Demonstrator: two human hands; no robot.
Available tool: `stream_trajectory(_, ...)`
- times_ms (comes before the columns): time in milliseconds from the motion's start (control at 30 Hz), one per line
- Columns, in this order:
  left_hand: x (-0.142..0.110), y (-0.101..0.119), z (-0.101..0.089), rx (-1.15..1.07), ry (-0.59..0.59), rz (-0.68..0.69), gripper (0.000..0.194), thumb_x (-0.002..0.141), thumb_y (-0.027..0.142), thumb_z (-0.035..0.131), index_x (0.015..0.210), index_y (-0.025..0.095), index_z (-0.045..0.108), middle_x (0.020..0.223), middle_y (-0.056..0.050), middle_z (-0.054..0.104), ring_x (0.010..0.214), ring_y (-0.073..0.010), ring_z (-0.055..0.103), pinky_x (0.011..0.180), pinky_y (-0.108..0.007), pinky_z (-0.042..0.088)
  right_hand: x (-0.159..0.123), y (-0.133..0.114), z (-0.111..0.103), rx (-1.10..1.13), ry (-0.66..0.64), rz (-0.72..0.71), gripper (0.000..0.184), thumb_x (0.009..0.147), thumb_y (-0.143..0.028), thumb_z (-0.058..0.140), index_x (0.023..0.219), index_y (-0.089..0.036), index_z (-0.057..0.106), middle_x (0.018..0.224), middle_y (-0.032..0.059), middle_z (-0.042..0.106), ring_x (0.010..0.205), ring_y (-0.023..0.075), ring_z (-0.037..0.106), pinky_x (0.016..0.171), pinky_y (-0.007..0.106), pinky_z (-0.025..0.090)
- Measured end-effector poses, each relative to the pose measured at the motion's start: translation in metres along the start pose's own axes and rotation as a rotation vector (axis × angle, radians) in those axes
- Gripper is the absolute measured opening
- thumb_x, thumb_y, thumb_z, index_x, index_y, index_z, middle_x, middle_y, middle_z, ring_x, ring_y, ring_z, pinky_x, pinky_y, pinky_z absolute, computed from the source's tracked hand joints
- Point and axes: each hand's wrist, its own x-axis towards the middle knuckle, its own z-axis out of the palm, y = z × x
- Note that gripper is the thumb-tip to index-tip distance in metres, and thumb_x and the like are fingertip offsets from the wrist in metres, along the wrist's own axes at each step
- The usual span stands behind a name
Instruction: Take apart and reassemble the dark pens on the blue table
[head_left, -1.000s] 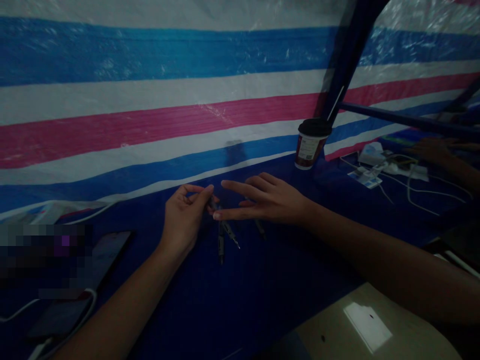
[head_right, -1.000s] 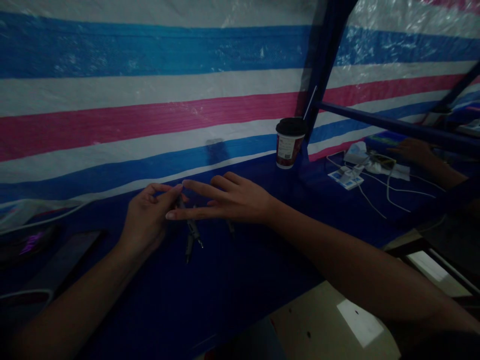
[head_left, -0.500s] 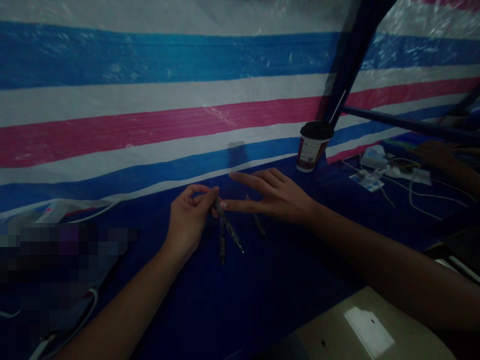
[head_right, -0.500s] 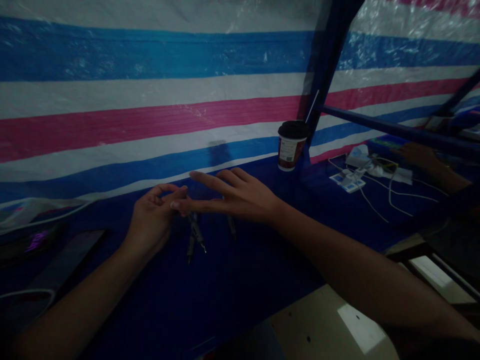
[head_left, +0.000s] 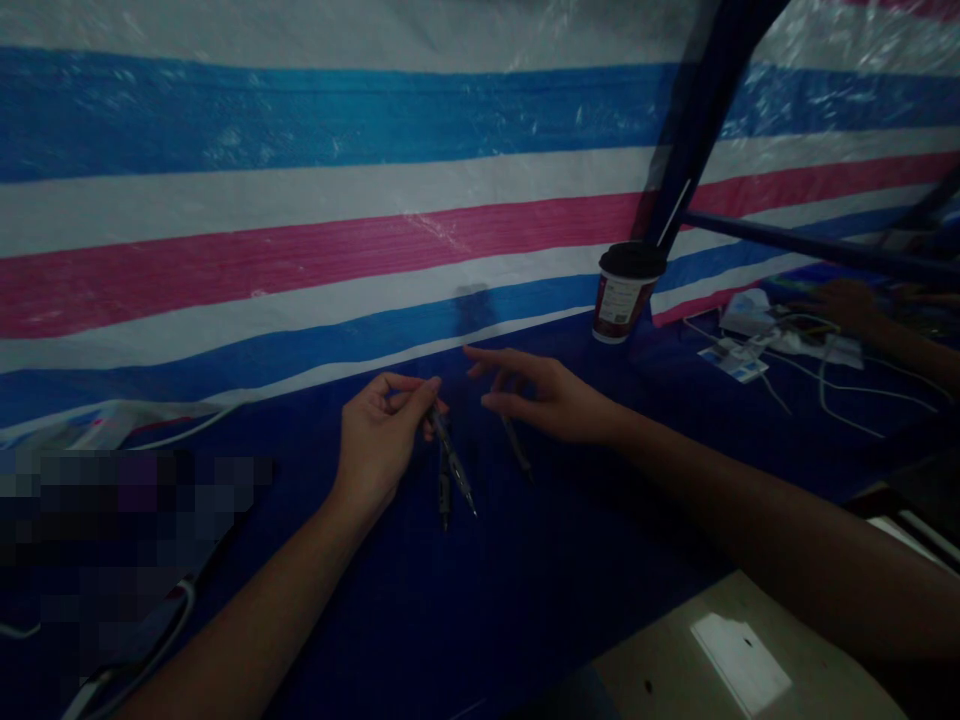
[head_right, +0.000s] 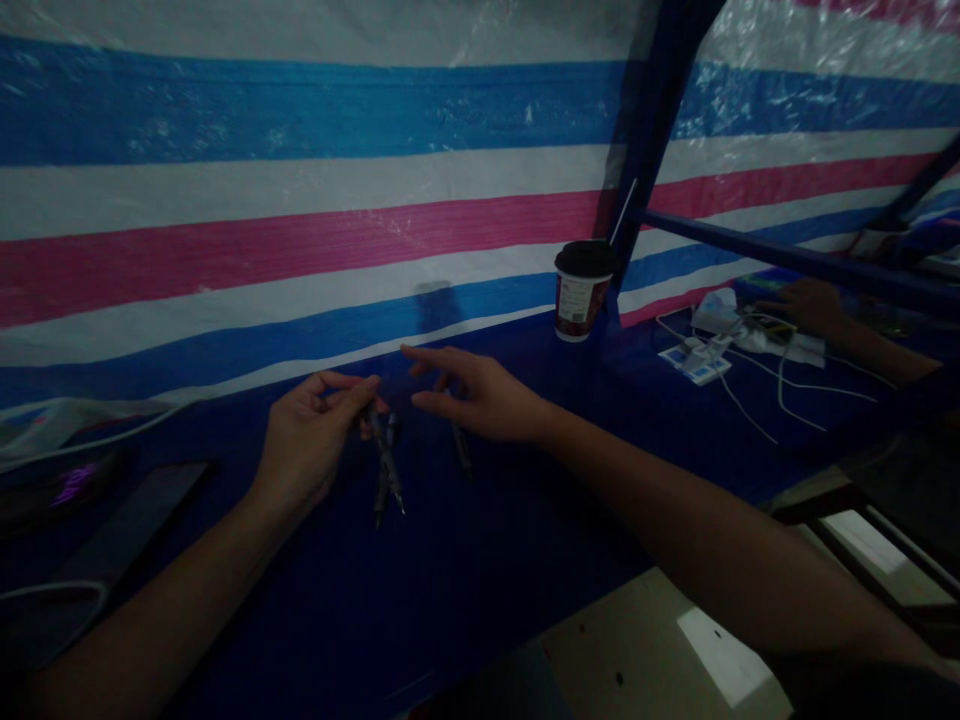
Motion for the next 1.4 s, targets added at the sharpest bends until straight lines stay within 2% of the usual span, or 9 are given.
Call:
stream_trajectory(133, 0.002, -0.006, -0.003, 0.111, -0.036, -0.04, 0.036, 0.077, 0.039, 0.08, 0.097, 0.02, 0.056, 0.054, 0.004, 0.065, 0.034, -0.0101, 0.049, 0.034, -0.019, 0.033, 0.005, 0.005, 0.006, 0.841, -0.221, 0.236, 0.087, 0.1, -0.073, 0.009, 0.137, -0.015, 0.062, 0.132, 0.0174, 0.068, 0.098, 0.0216, 0.068, 0.082, 0.037, 0.053)
stream_trajectory(300, -0.001, -0.007, -0.002, 0.194, -0.095, -0.038, 0.041, 0.077, 0.043, 0.078, 0.103, 0.019, 0.058, 0.052, 0.005, 0.063, 0.035, -0.0105, 0.05, 0.037, -0.02, 0.033, 0.006, 0.002, 0.005, 1.163, -0.303, 0.362, 0.102, 0.091, -0.084, 0.005, 0.123, -0.012, 0.07, 0.122, 0.0182, 0.073, 0.096, 0.0232, 0.071, 0.087, 0.038, 0.053)
stream_trajectory(567, 0.003, -0.008, -0.008, 0.34, -0.177, 0.047, 0.048, 0.081, 0.048, 0.069, 0.119, 0.018, 0.065, 0.077, -0.003, 0.075, 0.061, -0.0176, 0.066, 0.055, -0.026, 0.045, 0.006, 0.003, 0.002, 1.199, -0.386, 0.413, 0.107, 0.093, -0.077, -0.007, 0.119, -0.01, 0.071, 0.113, 0.0182, 0.077, 0.086, 0.0217, 0.073, 0.085, 0.038, 0.053)
stream_trajectory(667, 0.006, -0.006, -0.016, 0.559, -0.117, 0.132, 0.041, 0.083, 0.052, 0.066, 0.107, 0.02, 0.066, 0.064, 0.001, 0.068, 0.056, -0.018, 0.062, 0.053, -0.026, 0.041, 0.005, 0.0, 0.001, 1.18, -0.386, 0.419, 0.107, 0.093, -0.077, -0.008, 0.116, -0.01, 0.072, 0.111, 0.0183, 0.077, 0.082, 0.0208, 0.074, 0.084, 0.037, 0.053)
stream_trajectory(900, 0.001, -0.012, -0.023, 1.079, -0.264, 0.178, 0.029, 0.081, 0.05, 0.069, 0.093, 0.024, 0.065, 0.065, -0.003, 0.069, 0.055, -0.0238, 0.065, 0.046, -0.027, 0.032, 0.003, -0.011, -0.001, 1.11, -0.349, 0.458, 0.087, 0.102, -0.07, 0.011, 0.113, -0.012, 0.073, 0.107, 0.0153, 0.079, 0.08, 0.0186, 0.073, 0.087, 0.035, 0.053)
stream_trajectory(1033, 0.002, -0.014, -0.022, 0.963, -0.278, 0.168, 0.02, 0.079, 0.038, 0.068, 0.094, 0.024, 0.065, 0.062, -0.001, 0.068, 0.053, -0.0217, 0.064, 0.046, -0.026, 0.034, 0.003, -0.013, 0.0, 1.092, -0.319, 0.439, 0.054, 0.109, -0.044, 0.028, 0.115, -0.012, 0.072, 0.107, 0.0126, 0.079, 0.083, 0.018, 0.074, 0.087, 0.034, 0.053)
stream_trajectory(1167, 0.004, -0.008, -0.018, 0.7, -0.233, 0.073, 0.033, 0.075, 0.034, 0.069, 0.105, 0.02, 0.068, 0.057, 0.002, 0.065, 0.048, -0.0181, 0.059, 0.045, -0.025, 0.035, 0.003, -0.012, 0.002, 1.086, -0.32, 0.383, 0.042, 0.108, -0.027, 0.033, 0.115, -0.011, 0.071, 0.105, 0.0122, 0.08, 0.082, 0.0168, 0.075, 0.086, 0.034, 0.054)
stream_trajectory(1267, 0.003, -0.002, -0.011, 0.447, -0.205, -0.038, 0.04, 0.075, 0.037, 0.069, 0.109, 0.016, 0.07, 0.056, 0.001, 0.064, 0.043, -0.0152, 0.053, 0.042, -0.024, 0.032, 0.003, -0.01, 0.005, 0.984, -0.273, 0.324, 0.037, 0.107, -0.029, 0.04, 0.111, -0.012, 0.072, 0.1, 0.0108, 0.08, 0.079, 0.0146, 0.073, 0.082, 0.031, 0.054)
stream_trajectory(1400, 0.001, 0.005, -0.004, 0.15, -0.115, -0.155, 0.037, 0.075, 0.032, 0.069, 0.108, 0.015, 0.067, 0.057, 0.001, 0.063, 0.046, -0.0144, 0.055, 0.043, -0.024, 0.04, 0.004, -0.009, 0.005, 0.717, -0.118, 0.279, 0.035, 0.105, -0.038, 0.047, 0.101, -0.014, 0.072, 0.091, 0.0075, 0.078, 0.073, 0.0117, 0.067, 0.075, 0.027, 0.051)
